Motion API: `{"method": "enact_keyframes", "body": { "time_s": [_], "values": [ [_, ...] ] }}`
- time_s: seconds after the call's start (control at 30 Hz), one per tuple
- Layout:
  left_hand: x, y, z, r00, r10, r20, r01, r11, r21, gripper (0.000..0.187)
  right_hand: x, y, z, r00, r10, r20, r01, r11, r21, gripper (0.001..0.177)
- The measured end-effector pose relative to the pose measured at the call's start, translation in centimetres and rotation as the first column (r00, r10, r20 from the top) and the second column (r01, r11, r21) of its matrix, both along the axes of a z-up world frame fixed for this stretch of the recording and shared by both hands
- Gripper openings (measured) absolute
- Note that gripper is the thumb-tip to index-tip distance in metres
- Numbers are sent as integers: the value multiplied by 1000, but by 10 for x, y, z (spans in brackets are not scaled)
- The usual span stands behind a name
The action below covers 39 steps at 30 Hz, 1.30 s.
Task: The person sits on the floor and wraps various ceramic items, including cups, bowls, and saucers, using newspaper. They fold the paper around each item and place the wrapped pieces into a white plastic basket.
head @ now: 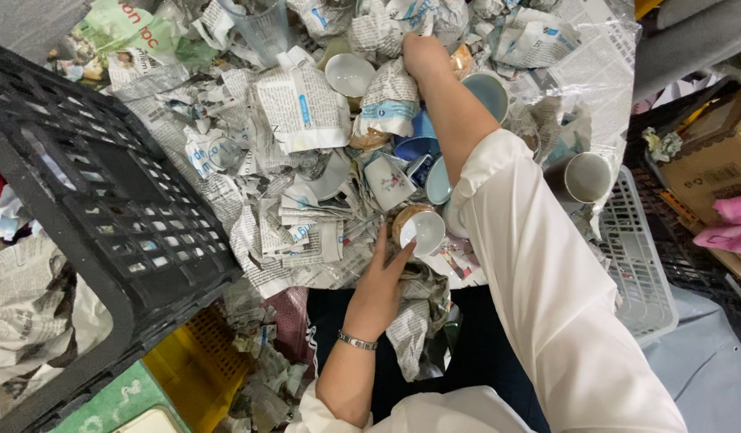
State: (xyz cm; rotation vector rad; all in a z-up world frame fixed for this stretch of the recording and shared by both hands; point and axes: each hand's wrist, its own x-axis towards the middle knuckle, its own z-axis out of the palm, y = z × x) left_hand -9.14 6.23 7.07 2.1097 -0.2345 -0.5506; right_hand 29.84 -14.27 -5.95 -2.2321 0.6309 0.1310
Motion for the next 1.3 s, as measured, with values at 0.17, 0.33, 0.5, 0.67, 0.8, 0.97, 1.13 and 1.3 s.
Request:
{"method": "enact_keyframes", "body": {
  "time_s": [0.17, 0.33, 0.5, 0.67, 0.8, 0.97, 1.13, 1.3],
  "values": [
    [-1, -2, -7, 996, 84, 36, -77, 984, -163, 70, -37, 13, 57, 988, 152, 0, -149, 971, -187, 61],
    [-10, -2, -22, 984, 167, 68, -156, 976, -152, 68, -116, 4, 139, 886, 286, 366, -250, 958, -144, 52],
    [-20, -2, -14, 933, 324, 157, -329, 944, 6, 61, -227, -39, 196, 730, 127, 671, -384, 889, 249, 29],
    [2, -20, -1, 722, 608, 331, -570, 793, -214, 60, -324, -56, 187, 833, 44, 551, -280, 893, 351, 28],
    [59, -52, -10, 529, 483, 698, -543, 824, -159, 50, -343, -55, 193, 835, 379, 399, -446, 890, 88, 81],
    [102, -80, -13, 534, 479, 697, -295, 878, -378, 58, -322, -57, 166, 800, 357, 483, -430, 901, 47, 60],
    [97, -86, -19, 540, 562, 627, -337, 827, -451, 94, -319, -84, 99, 742, 266, 616, -374, 926, 50, 40],
    [95, -91, -35, 826, 563, 19, -328, 508, -797, 88, -325, -92, 51, 834, -235, 500, -214, 698, 684, 20]
  ]
}}
